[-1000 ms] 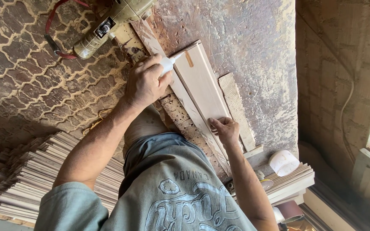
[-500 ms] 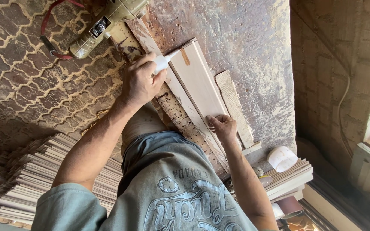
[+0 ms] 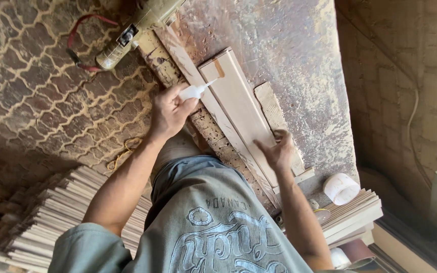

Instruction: Applying glue to wooden boards and sanding the edges using a power sander in a workshop.

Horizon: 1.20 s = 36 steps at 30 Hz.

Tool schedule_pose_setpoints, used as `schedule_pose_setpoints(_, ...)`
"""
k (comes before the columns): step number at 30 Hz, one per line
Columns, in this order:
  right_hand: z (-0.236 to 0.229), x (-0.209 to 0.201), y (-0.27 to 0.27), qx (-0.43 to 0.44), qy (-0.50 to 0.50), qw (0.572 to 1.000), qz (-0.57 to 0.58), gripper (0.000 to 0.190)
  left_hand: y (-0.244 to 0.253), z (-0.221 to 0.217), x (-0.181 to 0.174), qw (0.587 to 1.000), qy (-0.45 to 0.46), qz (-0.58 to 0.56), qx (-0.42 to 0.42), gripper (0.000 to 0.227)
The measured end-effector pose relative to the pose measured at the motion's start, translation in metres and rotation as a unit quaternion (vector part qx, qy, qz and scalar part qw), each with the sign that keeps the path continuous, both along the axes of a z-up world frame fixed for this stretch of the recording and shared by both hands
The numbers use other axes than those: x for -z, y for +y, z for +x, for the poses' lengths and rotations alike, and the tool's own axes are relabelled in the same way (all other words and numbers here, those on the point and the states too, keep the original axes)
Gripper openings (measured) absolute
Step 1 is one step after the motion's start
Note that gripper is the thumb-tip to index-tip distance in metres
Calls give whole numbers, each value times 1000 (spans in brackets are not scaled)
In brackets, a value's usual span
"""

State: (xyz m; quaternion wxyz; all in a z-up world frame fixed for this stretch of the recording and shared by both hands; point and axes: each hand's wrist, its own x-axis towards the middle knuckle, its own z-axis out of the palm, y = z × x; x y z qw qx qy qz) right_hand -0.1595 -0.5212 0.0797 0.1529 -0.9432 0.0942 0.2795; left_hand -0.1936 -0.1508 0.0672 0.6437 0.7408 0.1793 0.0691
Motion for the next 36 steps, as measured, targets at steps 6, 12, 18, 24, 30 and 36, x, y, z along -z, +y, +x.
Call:
schedule_pose_setpoints(6,-15,-15,-14,-197,31,976,81,47,8,-14,-26,991,-12,-105,-81,31)
schedule_pose_setpoints(12,-66,5,5,-341,-208,917,5,58,16,-18,-19,996,-29,-21,-79,29)
schedule_pose_setpoints(18,-71,10,16,-317,-186,929,37,64,12,-22,22,984,-43,171,-8,16)
schedule_pose_setpoints(24,-65,7,22,-302,-205,929,58,70,1,-25,35,964,-14,262,33,19)
schedule_pose_setpoints(30,-54,14,43,-273,-208,938,54,80,14,-21,32,963,3,270,-14,16)
schedule_pose_setpoints(36,-48,21,53,-276,-174,945,18,99,11,-17,19,975,0,221,-4,15)
